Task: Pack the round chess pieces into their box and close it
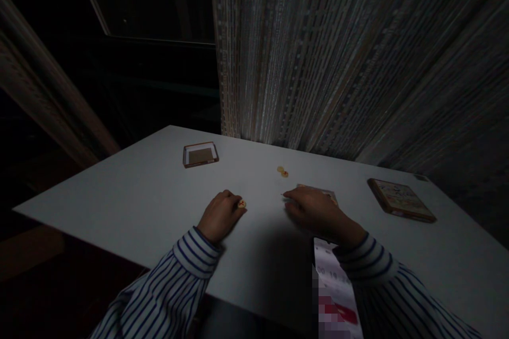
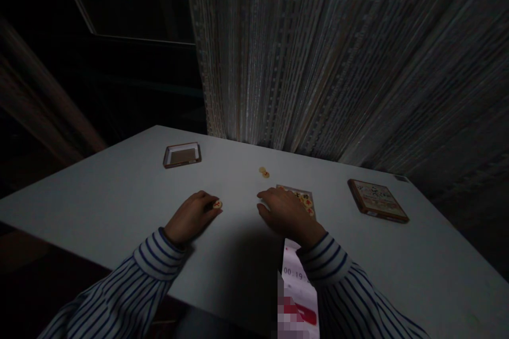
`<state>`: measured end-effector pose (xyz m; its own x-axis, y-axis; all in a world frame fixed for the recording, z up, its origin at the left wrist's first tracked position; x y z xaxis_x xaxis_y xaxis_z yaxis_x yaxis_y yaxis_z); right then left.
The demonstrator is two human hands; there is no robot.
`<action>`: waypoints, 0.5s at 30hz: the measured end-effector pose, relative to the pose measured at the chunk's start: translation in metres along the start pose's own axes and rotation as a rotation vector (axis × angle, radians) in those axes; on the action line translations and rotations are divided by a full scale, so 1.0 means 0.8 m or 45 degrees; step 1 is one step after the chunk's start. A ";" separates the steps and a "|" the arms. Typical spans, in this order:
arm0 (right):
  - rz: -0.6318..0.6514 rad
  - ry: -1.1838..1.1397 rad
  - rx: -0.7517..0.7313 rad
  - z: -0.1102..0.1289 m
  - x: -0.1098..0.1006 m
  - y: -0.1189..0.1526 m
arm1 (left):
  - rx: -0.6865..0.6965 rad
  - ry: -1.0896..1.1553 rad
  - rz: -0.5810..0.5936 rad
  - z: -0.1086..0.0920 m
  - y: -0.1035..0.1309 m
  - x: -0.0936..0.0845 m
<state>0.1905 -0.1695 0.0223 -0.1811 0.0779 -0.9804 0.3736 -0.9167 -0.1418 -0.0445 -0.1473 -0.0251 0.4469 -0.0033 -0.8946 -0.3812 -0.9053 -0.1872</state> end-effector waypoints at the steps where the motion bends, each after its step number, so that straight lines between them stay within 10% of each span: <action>1: -0.004 0.001 0.006 -0.001 -0.001 0.001 | -0.001 0.007 0.004 0.000 0.000 0.000; 15: -0.063 -0.099 0.070 -0.016 -0.002 0.012 | -0.068 0.273 -0.090 -0.015 0.000 -0.008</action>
<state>0.2059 -0.1736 0.0204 -0.2686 0.0949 -0.9586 0.3127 -0.9327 -0.1799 -0.0376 -0.1528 -0.0143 0.6352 -0.0240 -0.7720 -0.3017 -0.9278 -0.2194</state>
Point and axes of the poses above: each hand's wrist, its own y-axis away from the middle knuckle, its own x-axis out of the palm, z = x × y, the point moved 1 cm from there along -y, towards the middle knuckle, and after that the axes turned 2 degrees about x, right-handed, at the moved point
